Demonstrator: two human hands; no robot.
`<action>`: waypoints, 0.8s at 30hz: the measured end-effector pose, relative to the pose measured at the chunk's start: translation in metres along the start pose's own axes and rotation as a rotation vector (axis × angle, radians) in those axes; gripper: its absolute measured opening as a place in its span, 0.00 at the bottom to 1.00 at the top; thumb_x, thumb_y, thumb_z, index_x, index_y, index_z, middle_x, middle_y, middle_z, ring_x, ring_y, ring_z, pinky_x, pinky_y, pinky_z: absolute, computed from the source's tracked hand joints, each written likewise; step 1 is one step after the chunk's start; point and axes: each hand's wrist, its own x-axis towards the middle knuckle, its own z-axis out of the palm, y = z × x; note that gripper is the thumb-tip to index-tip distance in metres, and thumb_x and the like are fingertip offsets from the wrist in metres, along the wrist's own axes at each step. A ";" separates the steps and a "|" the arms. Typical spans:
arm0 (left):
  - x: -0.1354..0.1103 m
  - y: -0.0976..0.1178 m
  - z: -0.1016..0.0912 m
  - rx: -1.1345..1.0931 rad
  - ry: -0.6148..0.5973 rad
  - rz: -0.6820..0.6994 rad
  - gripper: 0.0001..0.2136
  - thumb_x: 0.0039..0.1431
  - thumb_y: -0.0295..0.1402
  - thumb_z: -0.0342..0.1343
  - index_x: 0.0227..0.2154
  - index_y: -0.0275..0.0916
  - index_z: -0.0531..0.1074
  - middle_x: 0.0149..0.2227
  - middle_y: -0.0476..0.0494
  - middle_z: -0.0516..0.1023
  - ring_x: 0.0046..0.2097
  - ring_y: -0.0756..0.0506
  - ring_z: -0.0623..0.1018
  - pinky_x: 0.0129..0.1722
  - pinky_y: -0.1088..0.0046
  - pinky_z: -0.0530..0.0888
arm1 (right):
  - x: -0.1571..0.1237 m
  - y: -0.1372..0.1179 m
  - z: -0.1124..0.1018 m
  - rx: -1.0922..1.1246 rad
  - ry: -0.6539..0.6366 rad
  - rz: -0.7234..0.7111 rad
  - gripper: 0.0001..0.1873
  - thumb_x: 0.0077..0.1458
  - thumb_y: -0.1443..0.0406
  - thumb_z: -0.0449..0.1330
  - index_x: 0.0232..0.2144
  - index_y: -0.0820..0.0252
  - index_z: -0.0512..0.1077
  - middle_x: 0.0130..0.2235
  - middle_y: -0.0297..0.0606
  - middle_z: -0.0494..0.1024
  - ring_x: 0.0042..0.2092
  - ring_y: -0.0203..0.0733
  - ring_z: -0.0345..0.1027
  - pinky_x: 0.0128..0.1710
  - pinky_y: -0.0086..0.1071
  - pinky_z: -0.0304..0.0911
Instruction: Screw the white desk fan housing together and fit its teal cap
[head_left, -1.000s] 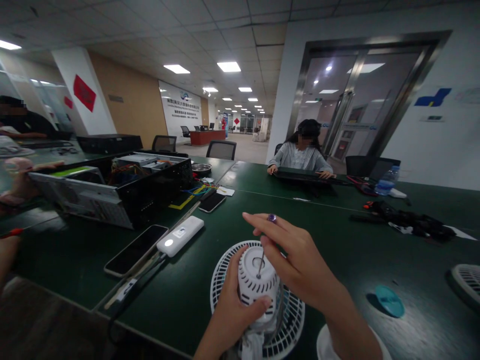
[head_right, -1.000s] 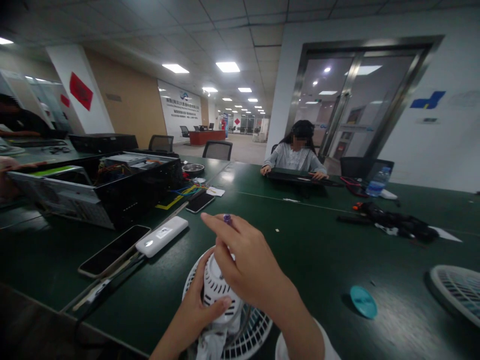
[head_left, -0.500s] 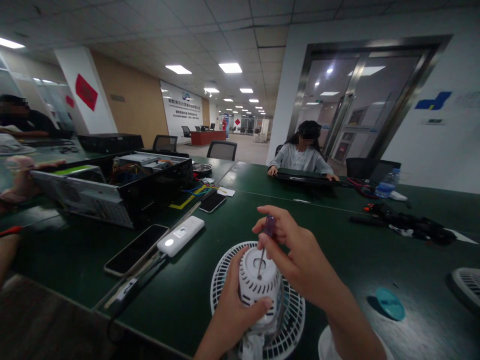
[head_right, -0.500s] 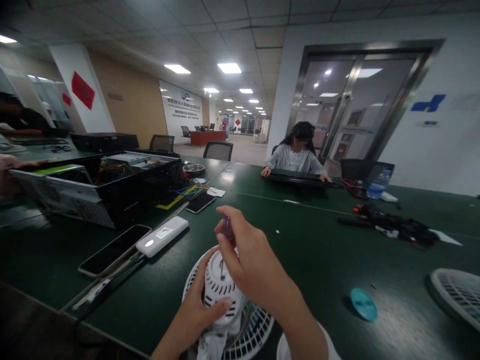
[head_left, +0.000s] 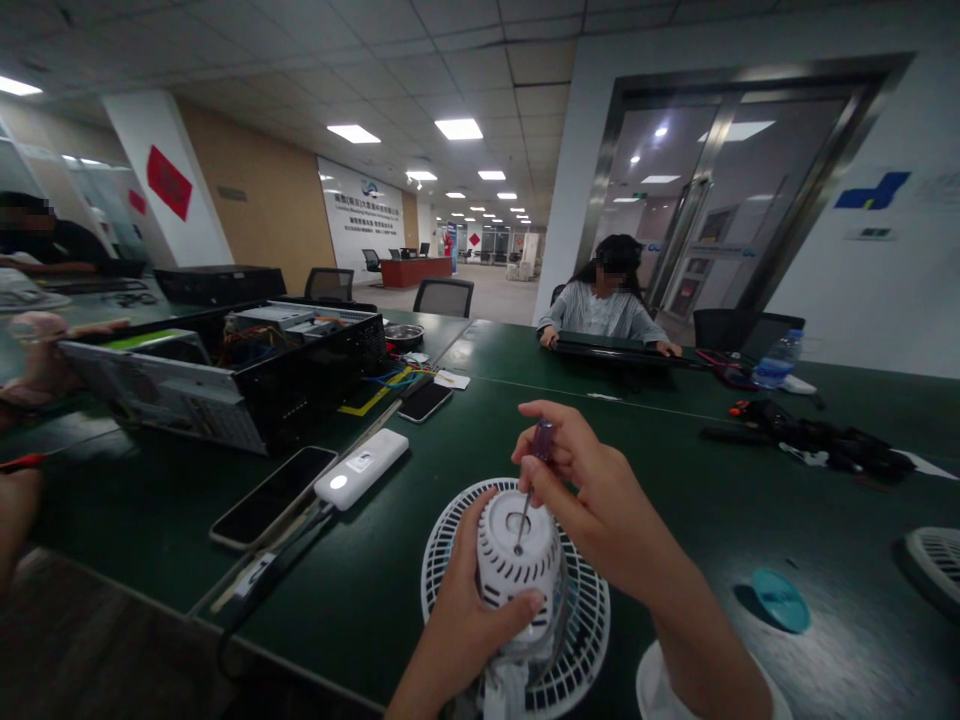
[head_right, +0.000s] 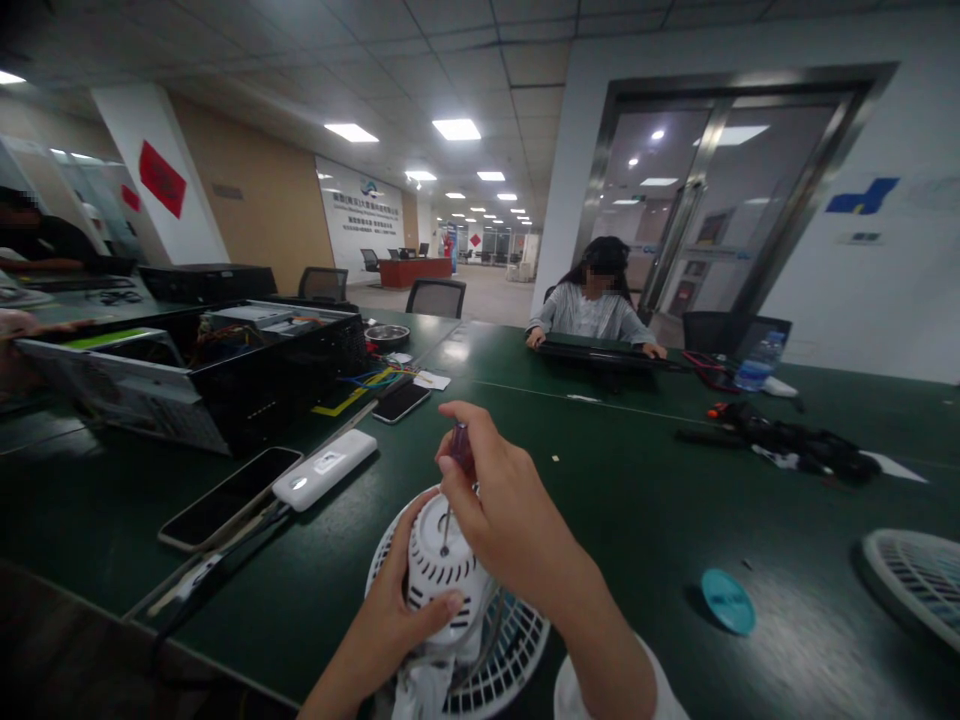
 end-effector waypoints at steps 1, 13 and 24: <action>0.000 0.000 0.000 0.000 0.002 -0.005 0.39 0.44 0.37 0.62 0.58 0.39 0.51 0.60 0.38 0.58 0.61 0.36 0.60 0.60 0.59 0.57 | 0.000 0.000 -0.001 0.011 -0.007 -0.002 0.18 0.57 0.69 0.48 0.51 0.59 0.56 0.37 0.38 0.71 0.34 0.37 0.68 0.34 0.34 0.64; 0.000 -0.002 0.001 0.018 0.042 0.019 0.39 0.43 0.38 0.62 0.58 0.40 0.51 0.61 0.38 0.57 0.62 0.34 0.58 0.62 0.56 0.52 | -0.002 -0.002 -0.003 0.071 -0.029 -0.018 0.18 0.55 0.72 0.47 0.49 0.57 0.57 0.35 0.34 0.70 0.33 0.35 0.66 0.32 0.31 0.63; 0.000 -0.004 -0.001 -0.013 -0.012 -0.001 0.38 0.44 0.35 0.61 0.58 0.42 0.50 0.60 0.39 0.58 0.61 0.35 0.60 0.61 0.54 0.52 | -0.003 -0.004 -0.005 0.066 -0.042 -0.025 0.18 0.55 0.72 0.46 0.49 0.57 0.58 0.34 0.34 0.70 0.33 0.34 0.67 0.33 0.31 0.63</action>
